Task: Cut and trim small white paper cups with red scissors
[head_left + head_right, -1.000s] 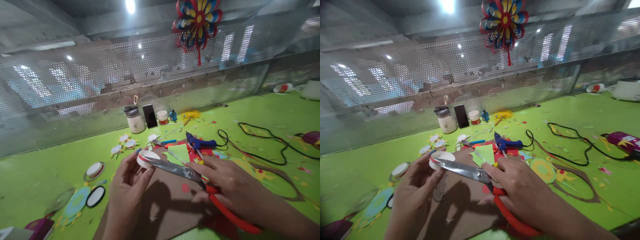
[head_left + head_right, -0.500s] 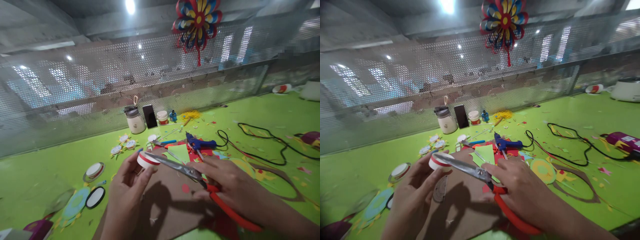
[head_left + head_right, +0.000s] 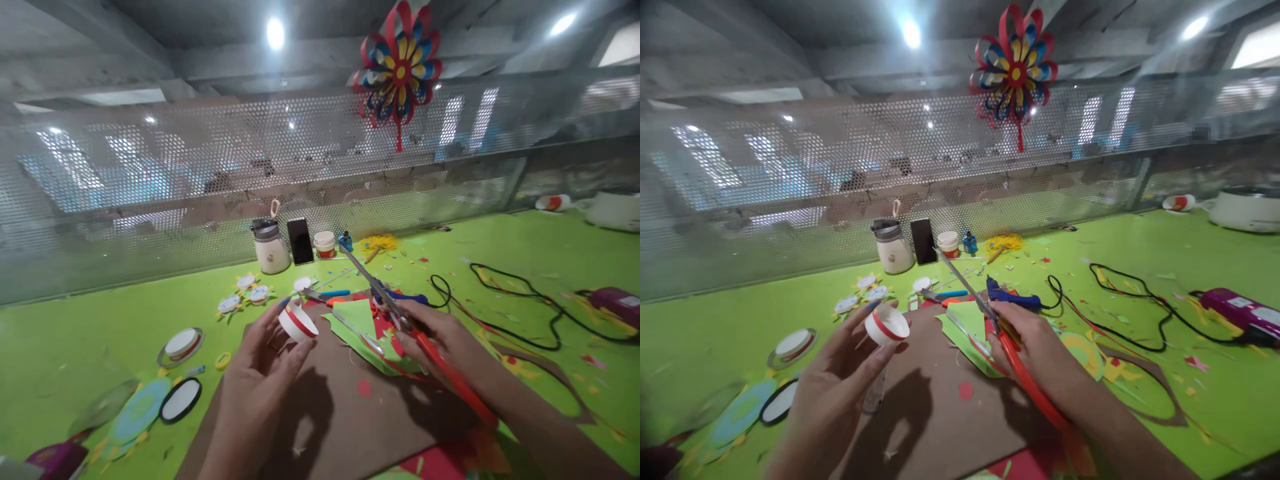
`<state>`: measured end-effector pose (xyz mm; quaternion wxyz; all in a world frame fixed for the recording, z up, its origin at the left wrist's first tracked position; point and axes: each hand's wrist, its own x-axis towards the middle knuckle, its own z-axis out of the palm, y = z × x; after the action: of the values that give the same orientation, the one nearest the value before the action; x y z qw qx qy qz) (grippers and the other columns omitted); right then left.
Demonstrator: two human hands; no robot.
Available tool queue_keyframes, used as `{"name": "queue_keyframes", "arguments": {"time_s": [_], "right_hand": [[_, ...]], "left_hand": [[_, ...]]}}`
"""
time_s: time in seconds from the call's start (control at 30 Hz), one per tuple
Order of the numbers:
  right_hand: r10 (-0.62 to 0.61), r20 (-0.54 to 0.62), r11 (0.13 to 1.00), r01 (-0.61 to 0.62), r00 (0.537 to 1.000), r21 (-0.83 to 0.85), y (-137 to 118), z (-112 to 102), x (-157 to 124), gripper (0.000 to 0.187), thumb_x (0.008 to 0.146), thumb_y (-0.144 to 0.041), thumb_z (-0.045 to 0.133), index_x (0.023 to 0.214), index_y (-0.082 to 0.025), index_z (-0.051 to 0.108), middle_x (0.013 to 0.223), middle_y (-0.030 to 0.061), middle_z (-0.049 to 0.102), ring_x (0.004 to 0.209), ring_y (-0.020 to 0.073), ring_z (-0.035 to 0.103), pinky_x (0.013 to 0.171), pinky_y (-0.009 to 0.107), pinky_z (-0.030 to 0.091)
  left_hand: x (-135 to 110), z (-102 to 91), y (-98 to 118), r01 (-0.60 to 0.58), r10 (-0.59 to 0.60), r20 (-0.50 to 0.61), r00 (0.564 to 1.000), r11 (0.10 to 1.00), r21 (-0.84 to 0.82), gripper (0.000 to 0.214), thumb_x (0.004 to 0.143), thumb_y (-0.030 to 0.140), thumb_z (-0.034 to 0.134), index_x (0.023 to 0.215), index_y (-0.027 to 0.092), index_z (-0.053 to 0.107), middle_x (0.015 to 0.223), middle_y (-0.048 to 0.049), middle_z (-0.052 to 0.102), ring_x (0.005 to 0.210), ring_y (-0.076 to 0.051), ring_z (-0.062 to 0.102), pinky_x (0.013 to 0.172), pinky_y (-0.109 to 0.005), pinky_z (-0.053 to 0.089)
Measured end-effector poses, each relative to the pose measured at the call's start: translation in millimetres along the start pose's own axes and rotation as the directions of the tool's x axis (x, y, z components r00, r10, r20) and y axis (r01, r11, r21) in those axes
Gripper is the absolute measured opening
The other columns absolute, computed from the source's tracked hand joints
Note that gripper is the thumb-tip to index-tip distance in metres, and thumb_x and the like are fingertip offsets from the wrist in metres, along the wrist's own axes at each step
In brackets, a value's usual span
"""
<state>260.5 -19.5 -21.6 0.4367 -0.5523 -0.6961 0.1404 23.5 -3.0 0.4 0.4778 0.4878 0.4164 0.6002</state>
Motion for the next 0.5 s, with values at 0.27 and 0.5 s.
{"name": "queue_keyframes", "arguments": {"time_s": [0.27, 0.5], "right_hand": [[0.005, 0.073, 0.994, -0.013, 0.997, 0.106, -17, 2, -9, 0.026, 0.092, -0.039, 0.050, 0.091, -0.018, 0.064, 0.072, 0.0010, 0.061, 0.065, 0.0166, 0.057, 0.057, 0.025, 0.046], [0.054, 0.037, 0.998, -0.056, 0.998, 0.038, -18, 16, -15, 0.032, 0.088, -0.045, 0.057, 0.098, -0.018, 0.070, 0.073, 0.0014, 0.065, 0.063, 0.0167, 0.057, 0.058, 0.026, 0.046]], "left_hand": [[5, -8.6, -4, 0.021, -0.020, 0.046, 0.999, 1.000, -0.016, 0.049, 0.071, 0.023, 0.083, 0.117, 0.024, 0.067, 0.109, -0.0073, 0.074, 0.093, -0.021, 0.070, 0.084, -0.031, 0.057], [8, -13.8, 9, 0.301, -0.244, 0.180, 0.953, 0.830, -0.470, 0.026, 0.083, 0.027, 0.068, 0.103, 0.011, 0.070, 0.100, -0.0175, 0.074, 0.076, -0.023, 0.070, 0.060, -0.028, 0.057]]}}
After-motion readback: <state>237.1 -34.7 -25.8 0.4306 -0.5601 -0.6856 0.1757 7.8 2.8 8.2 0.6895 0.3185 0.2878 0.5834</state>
